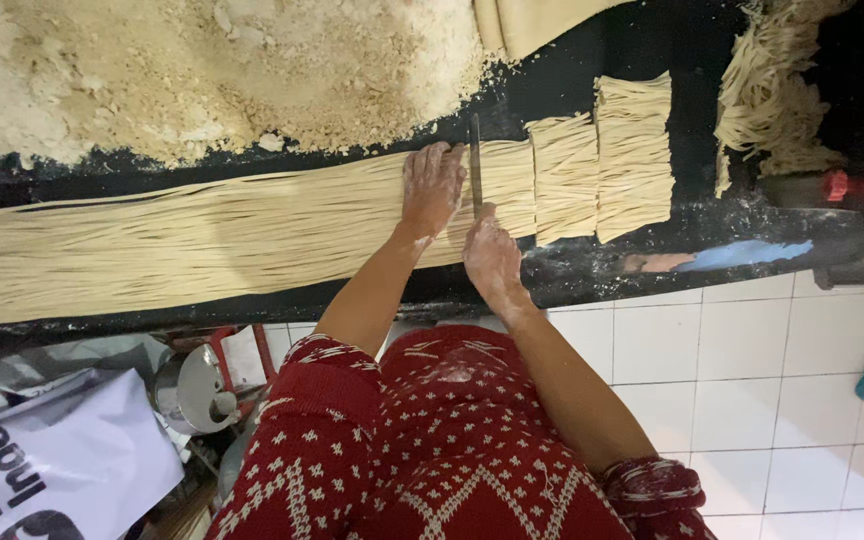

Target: The person cuts long strands of dough into shorter sections with a cleaver and then mixes the cut noodles with flour on a counter.

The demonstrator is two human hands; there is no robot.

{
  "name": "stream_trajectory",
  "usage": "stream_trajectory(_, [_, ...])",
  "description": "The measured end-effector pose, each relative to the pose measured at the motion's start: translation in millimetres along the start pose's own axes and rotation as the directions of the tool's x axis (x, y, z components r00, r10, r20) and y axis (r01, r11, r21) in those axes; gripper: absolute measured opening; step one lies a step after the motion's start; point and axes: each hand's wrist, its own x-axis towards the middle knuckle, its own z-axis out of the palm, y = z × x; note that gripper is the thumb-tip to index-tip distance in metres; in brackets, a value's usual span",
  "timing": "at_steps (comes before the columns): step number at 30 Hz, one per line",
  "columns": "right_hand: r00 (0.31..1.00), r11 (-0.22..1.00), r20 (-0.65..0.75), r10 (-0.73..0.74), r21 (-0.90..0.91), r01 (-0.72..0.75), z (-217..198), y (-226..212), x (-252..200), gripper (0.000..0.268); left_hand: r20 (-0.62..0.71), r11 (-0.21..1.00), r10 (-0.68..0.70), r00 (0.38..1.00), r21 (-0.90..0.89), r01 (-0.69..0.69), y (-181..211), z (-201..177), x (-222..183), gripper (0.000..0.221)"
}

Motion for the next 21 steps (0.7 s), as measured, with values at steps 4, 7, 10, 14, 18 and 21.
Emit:
stream_trajectory(4, [0.993,0.998,0.115,0.035,0.041,-0.04,-10.9,-1.1,-1.0,0.051,-0.008,0.999,0.01,1.0,-0.047,-0.01,1.7,-9.0,0.0,0.037])
stream_trajectory(7, [0.983,0.997,0.173,0.06,0.041,-0.068,-15.8,-3.5,-2.0,0.053,0.011,0.997,-0.001,1.0,-0.082,0.001,3.5,-14.7,-0.3,0.037])
stream_trajectory(10, [0.97,0.991,0.215,0.112,0.043,-0.124,-14.9,-4.7,3.5,0.054,-0.02,0.997,0.017,1.0,-0.069,-0.018,4.4,-16.3,2.0,0.036])
stream_trajectory(14, [0.971,0.989,0.211,0.112,0.068,-0.129,-18.5,-15.0,10.0,0.058,-0.022,0.999,-0.009,1.0,-0.051,0.008,9.3,-31.1,8.2,0.04])
stream_trajectory(18, [0.969,0.995,0.231,0.094,0.015,-0.1,0.9,-7.3,24.8,0.059,-0.013,1.0,-0.016,1.0,-0.021,0.016,6.8,-27.2,5.9,0.041])
stream_trajectory(21, [0.962,0.97,0.243,0.126,0.171,-0.171,-19.4,-25.4,35.0,0.055,0.014,1.0,-0.003,1.0,-0.027,0.004,8.8,-43.1,6.2,0.04])
